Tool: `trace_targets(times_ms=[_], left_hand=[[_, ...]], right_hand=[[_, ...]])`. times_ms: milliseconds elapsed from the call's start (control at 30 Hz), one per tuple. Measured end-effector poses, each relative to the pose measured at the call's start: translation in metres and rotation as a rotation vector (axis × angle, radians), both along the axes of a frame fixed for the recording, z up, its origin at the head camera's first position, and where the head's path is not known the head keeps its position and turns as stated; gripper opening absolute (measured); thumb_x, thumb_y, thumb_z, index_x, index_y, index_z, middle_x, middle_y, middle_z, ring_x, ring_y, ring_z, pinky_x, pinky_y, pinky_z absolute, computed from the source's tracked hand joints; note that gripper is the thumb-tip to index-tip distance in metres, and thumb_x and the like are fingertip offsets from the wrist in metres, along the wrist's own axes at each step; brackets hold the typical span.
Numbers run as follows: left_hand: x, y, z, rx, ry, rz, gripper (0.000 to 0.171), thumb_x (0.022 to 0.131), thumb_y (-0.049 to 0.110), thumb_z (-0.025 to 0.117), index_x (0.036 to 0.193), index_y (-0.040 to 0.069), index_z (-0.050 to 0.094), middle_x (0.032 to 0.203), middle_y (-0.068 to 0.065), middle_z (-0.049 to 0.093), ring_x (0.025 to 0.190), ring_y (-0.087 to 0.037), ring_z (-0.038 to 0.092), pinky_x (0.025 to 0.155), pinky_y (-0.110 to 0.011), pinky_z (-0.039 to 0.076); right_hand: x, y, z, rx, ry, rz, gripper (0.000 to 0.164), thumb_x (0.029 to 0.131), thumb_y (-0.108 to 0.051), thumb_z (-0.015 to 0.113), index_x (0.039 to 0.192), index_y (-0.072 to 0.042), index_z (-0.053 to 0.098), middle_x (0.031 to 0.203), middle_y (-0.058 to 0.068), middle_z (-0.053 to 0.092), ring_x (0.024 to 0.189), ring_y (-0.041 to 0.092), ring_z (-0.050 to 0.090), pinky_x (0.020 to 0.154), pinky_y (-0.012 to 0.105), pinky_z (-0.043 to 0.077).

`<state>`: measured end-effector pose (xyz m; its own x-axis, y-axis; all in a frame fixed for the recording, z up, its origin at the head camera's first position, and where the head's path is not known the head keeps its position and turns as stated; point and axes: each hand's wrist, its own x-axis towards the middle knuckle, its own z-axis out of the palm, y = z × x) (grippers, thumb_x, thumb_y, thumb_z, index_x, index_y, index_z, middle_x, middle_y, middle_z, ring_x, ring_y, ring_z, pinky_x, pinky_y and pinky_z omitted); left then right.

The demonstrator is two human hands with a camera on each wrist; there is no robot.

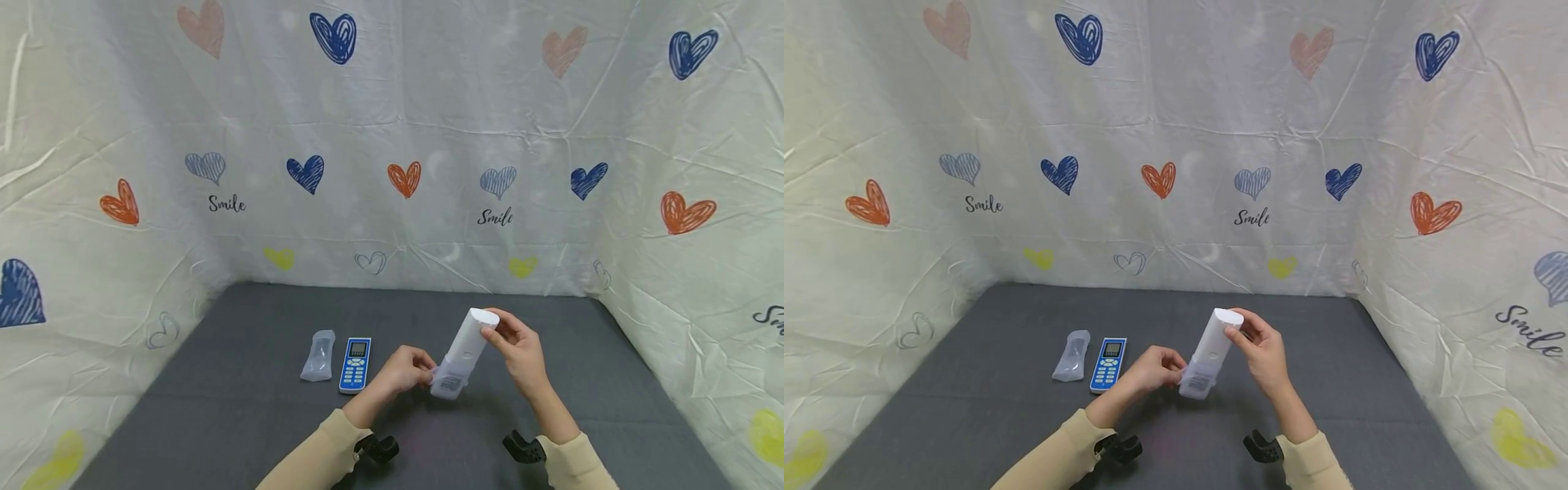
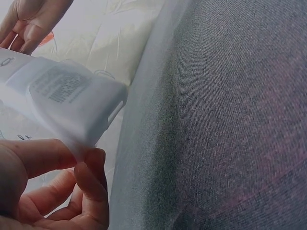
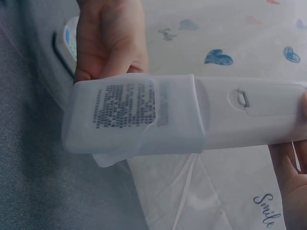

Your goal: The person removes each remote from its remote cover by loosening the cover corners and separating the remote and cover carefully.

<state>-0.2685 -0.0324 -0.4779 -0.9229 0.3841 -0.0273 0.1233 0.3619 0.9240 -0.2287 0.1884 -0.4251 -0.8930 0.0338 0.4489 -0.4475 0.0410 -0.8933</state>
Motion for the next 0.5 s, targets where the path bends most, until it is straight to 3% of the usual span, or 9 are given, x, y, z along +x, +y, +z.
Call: trace_targets(times_ms=[267,500], left_hand=[[0.0021,-0.0056,0.0003,-0.019,0.001,-0.011,0.011,0.073,-0.007,0.067,0.083,-0.004,0.069,0.075,-0.011,0.065,0.061,-0.013,0.056,0.058,-0.032,0.053],[0.0028,-0.0063,0.0010,-0.035,-0.011,-0.013,0.008,0.075,-0.005,0.068,0.082,-0.002,0.069,0.076,-0.007,0.065,0.062,-0.014,0.056,0.057,-0.032,0.051]], right_hand=[[0.0006,-0.0028,0.0004,-0.008,0.011,0.026,0.038,0.086,-0.008,0.067,0.120,0.007,0.057,0.106,-0.005,0.064,0.091,0.011,0.059,0.078,0.022,0.053],[0.0011,-0.0035,0.0022,0.003,0.004,0.025,0.038,0.085,-0.008,0.068,0.119,0.005,0.058,0.104,-0.006,0.065,0.090,0.010,0.059,0.078,0.021,0.053]])
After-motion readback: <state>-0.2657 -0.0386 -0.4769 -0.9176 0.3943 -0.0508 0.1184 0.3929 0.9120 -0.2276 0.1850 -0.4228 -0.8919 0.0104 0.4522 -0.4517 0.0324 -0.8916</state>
